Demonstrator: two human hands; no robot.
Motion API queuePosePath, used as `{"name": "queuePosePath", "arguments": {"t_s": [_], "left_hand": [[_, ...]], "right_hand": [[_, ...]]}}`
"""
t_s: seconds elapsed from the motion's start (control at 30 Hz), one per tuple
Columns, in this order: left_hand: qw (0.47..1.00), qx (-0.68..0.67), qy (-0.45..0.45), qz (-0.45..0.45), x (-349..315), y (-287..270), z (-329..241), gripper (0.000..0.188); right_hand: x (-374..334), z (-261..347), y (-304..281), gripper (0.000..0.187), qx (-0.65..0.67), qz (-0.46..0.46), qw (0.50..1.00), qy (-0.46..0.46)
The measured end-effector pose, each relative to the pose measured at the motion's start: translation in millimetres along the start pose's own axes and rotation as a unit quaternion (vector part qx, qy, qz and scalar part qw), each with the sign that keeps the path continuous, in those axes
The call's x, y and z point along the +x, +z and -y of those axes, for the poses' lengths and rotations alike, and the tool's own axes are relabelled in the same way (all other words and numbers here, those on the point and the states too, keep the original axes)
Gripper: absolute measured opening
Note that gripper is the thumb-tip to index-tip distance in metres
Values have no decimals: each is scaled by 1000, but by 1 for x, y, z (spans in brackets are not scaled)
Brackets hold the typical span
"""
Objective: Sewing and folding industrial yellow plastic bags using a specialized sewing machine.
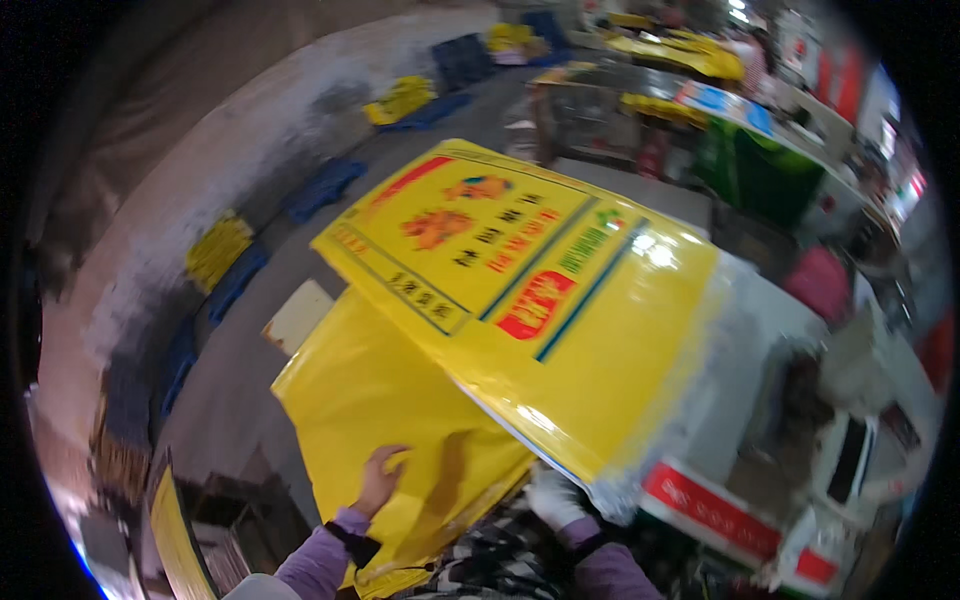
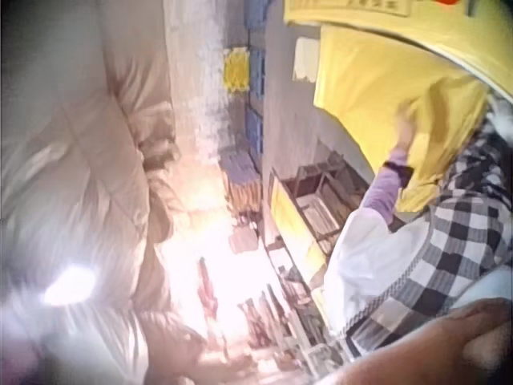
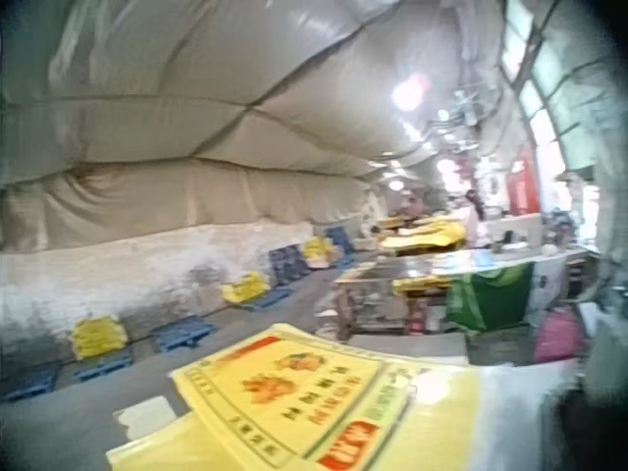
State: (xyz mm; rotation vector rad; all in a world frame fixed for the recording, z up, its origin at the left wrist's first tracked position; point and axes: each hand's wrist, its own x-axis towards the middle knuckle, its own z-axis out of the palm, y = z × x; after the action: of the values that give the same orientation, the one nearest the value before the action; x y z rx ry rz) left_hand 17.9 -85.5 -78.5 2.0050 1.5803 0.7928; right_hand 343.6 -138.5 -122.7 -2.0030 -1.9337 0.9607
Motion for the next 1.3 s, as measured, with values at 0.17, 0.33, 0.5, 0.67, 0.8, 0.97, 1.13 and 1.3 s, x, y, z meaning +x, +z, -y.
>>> {"name": "queuePosePath", "arguments": {"t_s": [0.17, 0.33, 0.5, 0.67, 0.8, 0.97, 1.13, 1.3], "left_hand": [[921, -21, 359, 152, 89, 111, -299, 28], [918, -28, 224, 325, 154, 183, -282, 21], [852, -349, -12, 391, 145, 162, -268, 11], [887, -289, 1, 359, 145, 137, -273, 6], [840, -391, 5, 375, 148, 134, -283, 7], [888, -347, 75, 291, 151, 144, -295, 9], [926, -34, 313, 208, 138, 176, -305, 10], [899, -344, 41, 268, 171, 164, -282, 16]], "right_hand": [[-59, 57, -26, 21, 76, -62, 962, -255], [-143, 10, -99, 25, 65, -73, 979, -180], [-144, -38, -175, 14, 197, -421, 885, -10], [-107, -5, -204, 13, 199, -590, 781, -40], [-81, 23, -200, 23, 184, -574, 782, -158], [-61, 14, -166, 31, 290, -470, 833, -41], [-75, -6, -137, 21, 326, -596, 732, 45], [-107, -11, -171, 17, 323, -611, 722, 12]]}}
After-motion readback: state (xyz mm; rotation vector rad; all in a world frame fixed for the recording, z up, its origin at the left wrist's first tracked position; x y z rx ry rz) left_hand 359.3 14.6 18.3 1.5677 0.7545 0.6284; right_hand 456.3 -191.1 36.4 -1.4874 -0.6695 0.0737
